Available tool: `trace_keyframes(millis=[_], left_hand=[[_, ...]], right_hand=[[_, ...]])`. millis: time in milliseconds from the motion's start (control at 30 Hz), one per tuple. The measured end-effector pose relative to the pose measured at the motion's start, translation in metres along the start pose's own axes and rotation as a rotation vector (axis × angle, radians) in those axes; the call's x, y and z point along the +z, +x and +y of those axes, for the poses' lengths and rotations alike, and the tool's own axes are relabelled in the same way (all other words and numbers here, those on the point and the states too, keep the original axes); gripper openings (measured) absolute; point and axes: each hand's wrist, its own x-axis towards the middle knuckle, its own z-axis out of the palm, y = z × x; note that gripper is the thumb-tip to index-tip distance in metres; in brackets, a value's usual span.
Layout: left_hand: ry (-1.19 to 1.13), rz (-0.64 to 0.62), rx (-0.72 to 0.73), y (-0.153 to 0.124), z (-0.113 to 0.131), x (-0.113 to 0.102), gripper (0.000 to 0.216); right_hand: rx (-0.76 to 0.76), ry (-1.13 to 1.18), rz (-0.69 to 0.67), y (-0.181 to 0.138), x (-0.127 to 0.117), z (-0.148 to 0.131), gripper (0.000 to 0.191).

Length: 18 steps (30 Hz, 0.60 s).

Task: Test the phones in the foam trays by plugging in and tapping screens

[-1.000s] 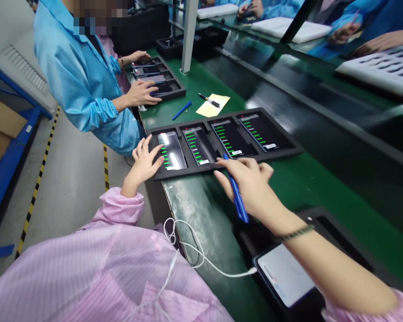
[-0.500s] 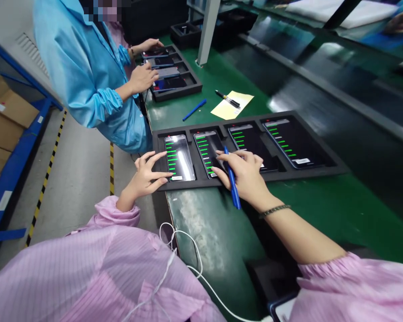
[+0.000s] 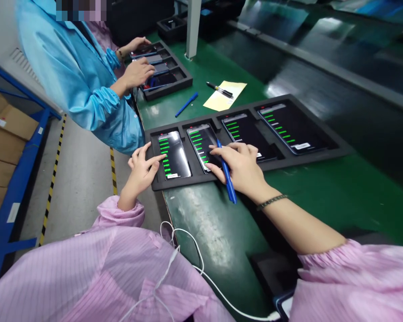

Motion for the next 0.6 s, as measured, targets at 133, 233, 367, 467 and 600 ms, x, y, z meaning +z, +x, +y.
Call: trace_keyframes(millis=[133, 233, 367, 467, 600], left_hand=[[0.013, 0.038, 0.092, 0.001, -0.004, -0.001, 0.048], [0.015, 0.003, 0.301, -0.007, -0.015, -0.003, 0.04], [0.007, 0.003, 0.38, -0.015, -0.025, -0.003, 0.036], [0.012, 0.007, 0.385, -0.016, -0.026, -0.003, 0.038], [0.031, 0.008, 0.345, -0.012, -0.023, -0.003, 0.048]], right_hand=[[0.033, -0.009, -0.009, 0.0, -0.001, 0.0, 0.027], [0.026, -0.007, -0.01, 0.0, 0.0, 0.001, 0.026], [0.108, 0.011, -0.064, 0.0, -0.001, 0.0, 0.031], [0.182, 0.038, -0.131, 0.0, -0.003, -0.002, 0.04], [0.215, 0.057, -0.159, 0.001, -0.005, -0.002, 0.046]])
